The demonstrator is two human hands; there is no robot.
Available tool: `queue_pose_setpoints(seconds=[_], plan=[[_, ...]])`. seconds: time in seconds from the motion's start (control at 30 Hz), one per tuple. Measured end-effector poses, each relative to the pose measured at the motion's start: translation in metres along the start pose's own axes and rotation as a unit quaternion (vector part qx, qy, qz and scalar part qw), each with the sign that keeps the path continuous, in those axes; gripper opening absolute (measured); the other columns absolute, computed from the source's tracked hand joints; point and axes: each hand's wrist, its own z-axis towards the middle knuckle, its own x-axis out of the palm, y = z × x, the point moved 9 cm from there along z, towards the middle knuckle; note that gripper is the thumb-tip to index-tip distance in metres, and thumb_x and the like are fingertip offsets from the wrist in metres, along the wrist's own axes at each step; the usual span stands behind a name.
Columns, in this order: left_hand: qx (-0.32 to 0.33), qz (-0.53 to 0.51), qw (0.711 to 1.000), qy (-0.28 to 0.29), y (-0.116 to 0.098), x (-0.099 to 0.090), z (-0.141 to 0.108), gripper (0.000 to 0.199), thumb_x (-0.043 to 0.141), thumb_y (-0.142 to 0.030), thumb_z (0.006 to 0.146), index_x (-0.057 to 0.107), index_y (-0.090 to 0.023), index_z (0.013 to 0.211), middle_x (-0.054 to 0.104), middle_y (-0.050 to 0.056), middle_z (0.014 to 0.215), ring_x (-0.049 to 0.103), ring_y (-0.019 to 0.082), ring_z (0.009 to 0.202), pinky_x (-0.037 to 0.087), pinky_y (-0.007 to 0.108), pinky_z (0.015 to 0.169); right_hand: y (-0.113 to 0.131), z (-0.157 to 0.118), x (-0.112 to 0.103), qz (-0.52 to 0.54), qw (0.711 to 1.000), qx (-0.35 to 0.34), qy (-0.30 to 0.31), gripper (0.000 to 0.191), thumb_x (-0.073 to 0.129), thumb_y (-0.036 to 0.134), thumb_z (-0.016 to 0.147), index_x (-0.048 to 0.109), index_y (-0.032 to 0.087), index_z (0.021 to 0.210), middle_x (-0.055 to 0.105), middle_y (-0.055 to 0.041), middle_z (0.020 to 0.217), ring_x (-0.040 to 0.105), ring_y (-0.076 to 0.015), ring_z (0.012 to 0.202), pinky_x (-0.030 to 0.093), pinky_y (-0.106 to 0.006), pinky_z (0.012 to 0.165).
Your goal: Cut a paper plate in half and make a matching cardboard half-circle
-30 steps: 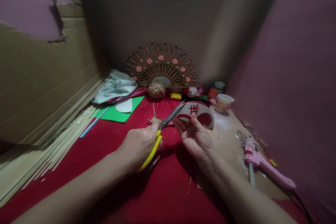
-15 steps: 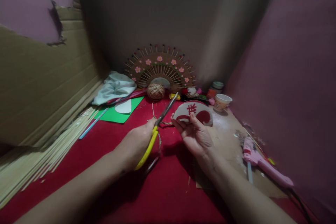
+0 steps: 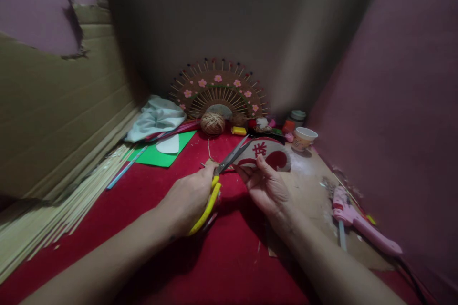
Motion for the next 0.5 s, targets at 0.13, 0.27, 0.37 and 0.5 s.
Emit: queue_pose_setpoints(seconds=[0.13, 0.27, 0.37, 0.5], plan=[[-0.010, 0.026, 1.000, 0.004, 0.0030, 0.0019, 0.0006, 0.042, 0.035, -0.026, 0.083, 0.031, -0.011, 0.123, 0.061, 0.015, 0.099, 0.063, 0.026, 0.084, 0.049, 0.037, 0.069, -0.0015, 0.0007, -0.0019, 0.003, 1.000, 0.006, -0.009, 0.004, 0.065, 0.016, 0.070, 0.061, 0.017, 0.072, 0.069, -0.0011, 0.074, 0.064, -0.0145, 0.073, 0.040, -0.041, 0.094], [0.010, 0.042, 0.999, -0.002, 0.0016, 0.0051, 0.0006, 0.042, 0.035, -0.025, 0.083, 0.031, -0.009, 0.122, 0.060, 0.016, 0.099, 0.062, 0.026, 0.086, 0.049, 0.035, 0.069, -0.0017, 0.0026, -0.0063, -0.001, 1.000, 0.001, -0.016, 0.005, 0.065, 0.016, 0.070, 0.061, 0.016, 0.073, 0.069, -0.0019, 0.073, 0.064, -0.0147, 0.073, 0.041, -0.040, 0.094], [0.001, 0.059, 0.998, 0.013, 0.0017, 0.0067, 0.0008, 0.038, 0.031, -0.023, 0.085, 0.034, -0.008, 0.120, 0.060, 0.016, 0.098, 0.063, 0.025, 0.081, 0.049, 0.035, 0.067, -0.0021, 0.0022, -0.0075, 0.000, 1.000, -0.001, -0.020, 0.004, 0.063, 0.014, 0.071, 0.061, 0.016, 0.073, 0.069, -0.0023, 0.072, 0.064, -0.0147, 0.071, 0.041, -0.040, 0.093], [-0.027, 0.090, 0.995, 0.033, 0.0032, 0.0045, 0.0011, 0.035, 0.029, -0.017, 0.085, 0.036, -0.009, 0.119, 0.062, 0.014, 0.093, 0.064, 0.024, 0.080, 0.048, 0.032, 0.066, -0.0034, 0.0020, -0.0073, 0.005, 1.000, 0.003, -0.021, 0.005, 0.062, 0.012, 0.071, 0.061, 0.015, 0.074, 0.070, -0.0028, 0.072, 0.065, -0.0147, 0.071, 0.042, -0.040, 0.093]])
